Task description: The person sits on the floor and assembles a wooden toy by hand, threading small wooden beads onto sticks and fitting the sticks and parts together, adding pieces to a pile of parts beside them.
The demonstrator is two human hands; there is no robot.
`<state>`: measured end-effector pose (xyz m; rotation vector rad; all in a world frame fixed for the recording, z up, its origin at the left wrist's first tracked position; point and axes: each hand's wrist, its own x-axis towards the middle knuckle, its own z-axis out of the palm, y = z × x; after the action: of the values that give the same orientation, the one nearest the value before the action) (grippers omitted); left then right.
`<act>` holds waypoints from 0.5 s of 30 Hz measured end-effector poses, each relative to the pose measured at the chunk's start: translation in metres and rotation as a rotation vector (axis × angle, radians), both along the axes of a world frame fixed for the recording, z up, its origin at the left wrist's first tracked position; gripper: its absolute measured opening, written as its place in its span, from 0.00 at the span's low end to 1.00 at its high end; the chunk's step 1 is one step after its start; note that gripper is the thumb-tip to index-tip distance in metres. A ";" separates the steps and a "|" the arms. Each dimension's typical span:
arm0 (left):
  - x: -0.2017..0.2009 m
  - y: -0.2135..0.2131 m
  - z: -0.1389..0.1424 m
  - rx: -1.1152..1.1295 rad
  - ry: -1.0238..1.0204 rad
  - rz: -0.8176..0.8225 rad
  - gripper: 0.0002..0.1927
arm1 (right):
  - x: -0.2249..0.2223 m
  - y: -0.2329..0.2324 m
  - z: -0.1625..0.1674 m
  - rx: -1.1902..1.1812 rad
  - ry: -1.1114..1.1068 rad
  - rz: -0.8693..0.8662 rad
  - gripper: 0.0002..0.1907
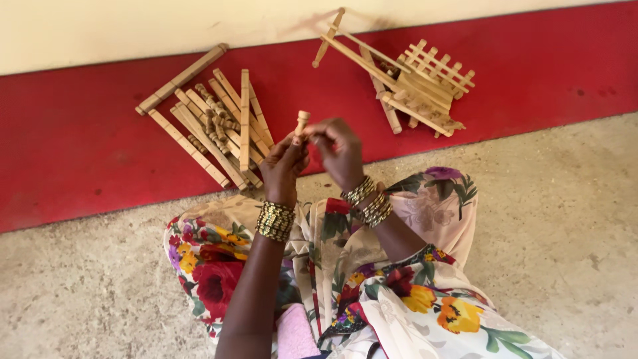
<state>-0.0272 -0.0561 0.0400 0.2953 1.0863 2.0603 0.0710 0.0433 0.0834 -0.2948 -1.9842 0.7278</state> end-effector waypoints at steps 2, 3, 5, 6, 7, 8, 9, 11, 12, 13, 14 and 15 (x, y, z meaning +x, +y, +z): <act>0.003 0.002 -0.003 -0.039 0.048 0.037 0.07 | 0.001 0.001 0.001 -0.316 0.036 0.025 0.08; 0.003 0.004 -0.004 -0.051 0.075 0.053 0.07 | 0.001 0.001 0.001 -0.466 0.058 0.036 0.09; 0.006 0.009 -0.007 -0.041 0.215 0.069 0.08 | 0.000 0.001 0.000 -0.329 0.073 0.043 0.08; 0.007 0.011 -0.009 -0.037 0.284 0.080 0.08 | -0.001 0.001 0.000 -0.261 0.078 0.049 0.08; 0.007 0.013 -0.011 -0.043 0.373 0.131 0.09 | -0.001 0.001 -0.001 -0.180 0.044 0.022 0.07; 0.006 0.015 -0.013 -0.047 0.463 0.184 0.09 | -0.002 0.001 -0.001 -0.096 0.012 -0.003 0.07; 0.005 0.017 -0.014 -0.050 0.552 0.242 0.10 | -0.003 0.000 -0.002 -0.011 -0.020 -0.026 0.07; 0.004 0.018 -0.016 -0.109 0.586 0.230 0.08 | -0.004 0.001 -0.004 0.031 -0.051 -0.038 0.07; 0.004 0.018 -0.017 -0.142 0.602 0.222 0.07 | -0.005 0.001 -0.004 0.049 -0.066 -0.045 0.08; 0.004 0.017 -0.017 -0.114 0.537 0.200 0.08 | -0.005 0.001 -0.005 -0.067 -0.058 -0.046 0.07; 0.005 0.016 -0.016 -0.086 0.472 0.176 0.08 | -0.005 0.002 -0.006 -0.184 -0.049 -0.047 0.07; 0.005 0.016 -0.015 -0.057 0.408 0.152 0.09 | -0.004 0.003 -0.006 -0.299 -0.040 -0.049 0.07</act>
<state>-0.0224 -0.0406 0.0250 0.6430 1.4455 2.1520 0.0668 0.0460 0.0770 -0.5372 -1.8968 0.9944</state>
